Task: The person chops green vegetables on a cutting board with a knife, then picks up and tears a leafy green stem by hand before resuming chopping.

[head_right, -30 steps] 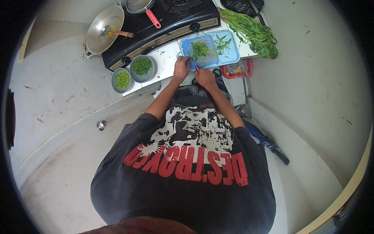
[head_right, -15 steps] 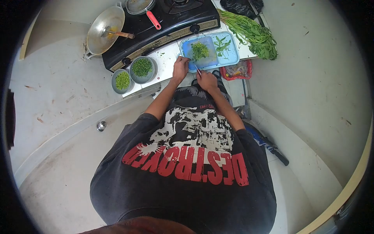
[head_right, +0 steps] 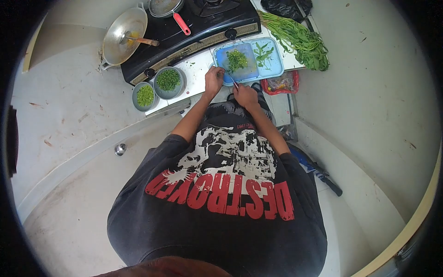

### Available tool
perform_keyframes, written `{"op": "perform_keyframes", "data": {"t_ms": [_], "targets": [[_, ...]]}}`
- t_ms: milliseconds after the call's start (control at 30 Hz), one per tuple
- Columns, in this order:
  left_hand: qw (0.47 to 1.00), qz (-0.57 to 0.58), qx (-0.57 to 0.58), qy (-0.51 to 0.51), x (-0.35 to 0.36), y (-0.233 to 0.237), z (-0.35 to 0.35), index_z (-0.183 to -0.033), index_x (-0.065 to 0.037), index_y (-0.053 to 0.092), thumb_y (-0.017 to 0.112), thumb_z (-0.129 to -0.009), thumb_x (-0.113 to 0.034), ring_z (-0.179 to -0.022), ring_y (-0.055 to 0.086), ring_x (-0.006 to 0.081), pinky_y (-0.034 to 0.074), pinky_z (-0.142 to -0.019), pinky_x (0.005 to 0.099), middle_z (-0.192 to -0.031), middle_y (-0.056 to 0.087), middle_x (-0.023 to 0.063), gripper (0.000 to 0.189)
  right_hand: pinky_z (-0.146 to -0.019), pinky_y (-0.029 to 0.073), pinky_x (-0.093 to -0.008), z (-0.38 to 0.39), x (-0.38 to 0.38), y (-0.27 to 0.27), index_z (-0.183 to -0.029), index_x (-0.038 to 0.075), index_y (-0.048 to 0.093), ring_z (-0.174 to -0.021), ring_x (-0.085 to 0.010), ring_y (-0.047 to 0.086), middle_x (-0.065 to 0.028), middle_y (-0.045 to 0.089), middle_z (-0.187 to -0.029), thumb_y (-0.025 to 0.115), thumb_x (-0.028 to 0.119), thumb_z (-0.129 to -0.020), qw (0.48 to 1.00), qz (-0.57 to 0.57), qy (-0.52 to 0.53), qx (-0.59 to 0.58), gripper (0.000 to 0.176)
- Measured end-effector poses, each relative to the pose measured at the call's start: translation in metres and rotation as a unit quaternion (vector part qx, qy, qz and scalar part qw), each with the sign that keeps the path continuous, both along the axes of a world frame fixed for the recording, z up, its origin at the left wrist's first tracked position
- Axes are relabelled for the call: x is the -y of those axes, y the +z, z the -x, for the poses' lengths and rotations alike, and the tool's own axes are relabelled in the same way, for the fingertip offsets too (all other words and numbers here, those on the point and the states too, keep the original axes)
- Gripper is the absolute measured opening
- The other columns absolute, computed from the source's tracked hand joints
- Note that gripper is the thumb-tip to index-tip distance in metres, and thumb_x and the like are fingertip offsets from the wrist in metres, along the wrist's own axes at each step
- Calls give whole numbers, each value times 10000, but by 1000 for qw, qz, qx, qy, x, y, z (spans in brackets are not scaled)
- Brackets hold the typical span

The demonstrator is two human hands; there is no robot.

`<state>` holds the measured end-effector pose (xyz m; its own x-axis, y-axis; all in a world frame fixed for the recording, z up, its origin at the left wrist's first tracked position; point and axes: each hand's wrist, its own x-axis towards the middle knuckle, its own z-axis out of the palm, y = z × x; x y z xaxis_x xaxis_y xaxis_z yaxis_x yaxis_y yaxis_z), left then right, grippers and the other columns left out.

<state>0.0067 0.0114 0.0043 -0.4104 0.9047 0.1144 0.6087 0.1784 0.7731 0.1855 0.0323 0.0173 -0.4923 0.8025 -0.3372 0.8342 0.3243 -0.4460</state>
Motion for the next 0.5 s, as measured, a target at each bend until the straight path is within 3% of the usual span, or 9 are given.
{"op": "perform_keyframes", "data": {"t_ms": [500], "targets": [[999, 19, 3, 31, -2, -6, -5, -871, 9, 717, 672, -794, 13, -748, 684, 330, 553, -704, 406, -834, 647, 189, 89, -778, 563, -554, 3, 7, 8, -970, 8, 679, -812, -450, 708, -261, 707, -837, 527, 409, -982, 1000, 17, -8, -9, 429]]}}
